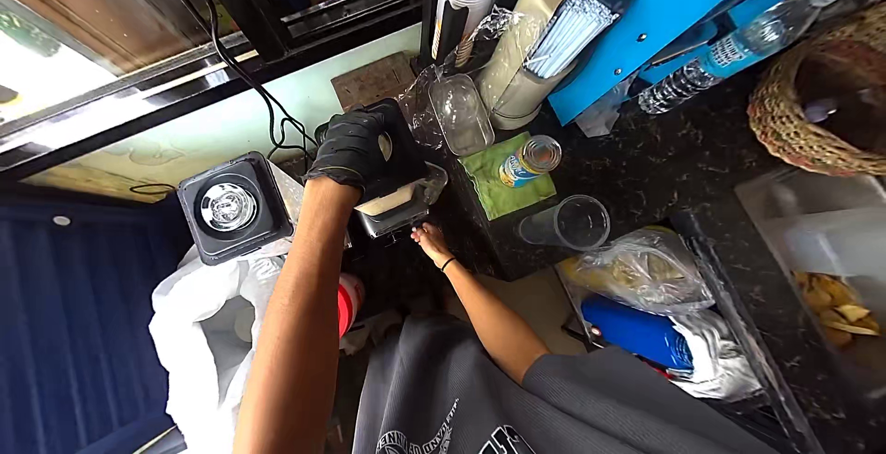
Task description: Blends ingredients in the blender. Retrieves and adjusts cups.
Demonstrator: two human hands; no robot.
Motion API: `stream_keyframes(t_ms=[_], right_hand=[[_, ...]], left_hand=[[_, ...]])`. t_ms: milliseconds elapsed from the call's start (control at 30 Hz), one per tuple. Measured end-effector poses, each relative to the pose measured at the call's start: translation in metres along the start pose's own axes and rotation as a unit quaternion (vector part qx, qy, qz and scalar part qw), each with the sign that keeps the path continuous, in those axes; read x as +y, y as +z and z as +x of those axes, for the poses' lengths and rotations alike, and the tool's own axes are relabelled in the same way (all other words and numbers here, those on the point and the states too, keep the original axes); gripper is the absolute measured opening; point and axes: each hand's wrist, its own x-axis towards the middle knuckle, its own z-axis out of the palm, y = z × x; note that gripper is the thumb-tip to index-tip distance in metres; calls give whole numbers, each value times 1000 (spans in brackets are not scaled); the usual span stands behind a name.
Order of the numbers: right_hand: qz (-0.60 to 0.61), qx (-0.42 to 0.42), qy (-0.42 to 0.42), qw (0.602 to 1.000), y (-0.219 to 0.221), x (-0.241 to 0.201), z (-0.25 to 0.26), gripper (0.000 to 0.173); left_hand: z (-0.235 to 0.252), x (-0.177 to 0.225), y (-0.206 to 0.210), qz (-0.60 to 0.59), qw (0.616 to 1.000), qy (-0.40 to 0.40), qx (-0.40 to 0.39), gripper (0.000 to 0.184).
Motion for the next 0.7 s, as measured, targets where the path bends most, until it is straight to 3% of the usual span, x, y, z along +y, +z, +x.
stream_keyframes(t_ms=[100, 267, 433, 633, 700], right_hand=[[6, -1, 28, 1000, 0, -13, -3, 36], [6, -63, 72, 995, -6, -16, -26, 38], [-76, -56, -19, 995, 16, -5, -28, 42], [-86, -56, -45, 994, 24, -3, -26, 41], [-75, -55, -46, 995, 26, -1, -23, 41]], left_hand=[[9, -7, 12, 3, 1000, -1, 14, 58], [-13, 6, -25, -24, 999, 24, -35, 61], [-19, 13, -34, -6, 999, 37, -30, 57], [-14, 9, -62, -12, 996, 41, -84, 50], [-23, 7, -68, -2, 997, 3, -73, 38]])
